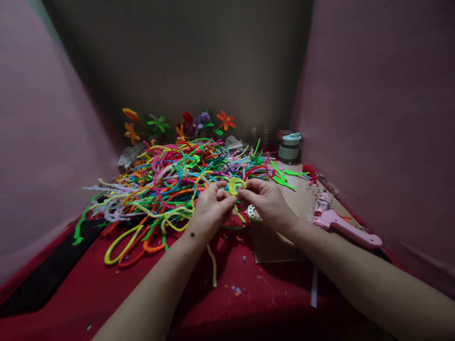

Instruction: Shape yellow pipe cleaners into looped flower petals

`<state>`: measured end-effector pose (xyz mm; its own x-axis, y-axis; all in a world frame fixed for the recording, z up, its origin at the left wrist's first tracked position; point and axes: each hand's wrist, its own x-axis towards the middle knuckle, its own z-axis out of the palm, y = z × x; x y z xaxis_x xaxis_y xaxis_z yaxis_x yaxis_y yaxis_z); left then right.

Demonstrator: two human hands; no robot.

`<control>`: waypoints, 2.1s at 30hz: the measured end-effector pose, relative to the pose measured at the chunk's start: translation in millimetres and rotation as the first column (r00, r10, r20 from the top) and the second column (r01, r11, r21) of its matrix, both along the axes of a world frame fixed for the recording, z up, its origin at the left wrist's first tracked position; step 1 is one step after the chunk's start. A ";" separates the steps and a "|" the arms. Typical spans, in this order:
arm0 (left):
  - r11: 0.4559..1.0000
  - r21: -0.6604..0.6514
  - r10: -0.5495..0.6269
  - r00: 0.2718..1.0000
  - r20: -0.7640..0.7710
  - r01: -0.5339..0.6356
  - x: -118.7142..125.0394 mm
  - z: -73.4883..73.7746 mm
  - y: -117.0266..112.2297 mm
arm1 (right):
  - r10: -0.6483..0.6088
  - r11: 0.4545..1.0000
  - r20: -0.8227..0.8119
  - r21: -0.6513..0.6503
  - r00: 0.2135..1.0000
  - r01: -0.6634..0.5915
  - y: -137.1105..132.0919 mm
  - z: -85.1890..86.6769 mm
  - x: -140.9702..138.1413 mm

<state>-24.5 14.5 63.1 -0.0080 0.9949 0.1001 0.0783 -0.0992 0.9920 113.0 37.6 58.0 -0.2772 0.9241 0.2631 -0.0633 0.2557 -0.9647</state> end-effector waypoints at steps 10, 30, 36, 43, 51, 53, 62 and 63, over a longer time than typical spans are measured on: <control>1.000 0.017 0.006 1.000 -0.014 -0.005 2.9 2.3 -4.4 | -0.138 0.966 0.192 0.243 0.972 0.089 -4.1 1.9 1.7; 0.997 0.047 -0.071 0.995 0.064 0.068 7.5 5.9 -7.8 | 0.146 0.967 -0.074 -0.201 0.987 -0.158 2.2 5.7 6.7; 0.998 0.040 -0.040 0.999 -0.030 0.041 8.0 9.9 -8.4 | 0.102 0.977 -0.202 -0.164 0.974 -0.137 5.1 2.9 4.7; 0.998 -0.034 -0.066 0.979 -0.195 0.060 4.0 7.0 -8.7 | 0.221 0.914 -0.288 -0.272 0.932 -0.301 3.8 3.4 4.2; 0.969 -0.205 -0.183 0.963 -0.199 0.141 -7.4 18.4 -4.2 | 0.210 0.827 -0.377 -0.423 0.902 -0.370 3.3 0.8 0.7; 0.957 -0.240 -0.209 0.962 -0.176 0.164 -9.3 19.9 -4.0 | 0.218 0.821 -0.393 -0.421 0.894 -0.385 2.5 -0.2 -0.7; 0.944 -0.275 -0.219 0.969 -0.112 0.182 -9.6 17.7 -6.0 | 0.265 0.831 -0.426 -0.355 0.865 -0.429 2.9 -5.4 -2.7; 0.946 -0.271 -0.214 0.970 -0.111 0.178 -8.7 17.7 -6.1 | 0.268 0.836 -0.425 -0.343 0.865 -0.428 3.2 -6.4 -2.5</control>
<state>-33.2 8.5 80.8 0.1856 0.9672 -0.1733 0.2197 0.1311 0.9667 110.5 40.7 51.5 -0.5656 0.8244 0.0211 -0.4183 -0.2648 -0.8689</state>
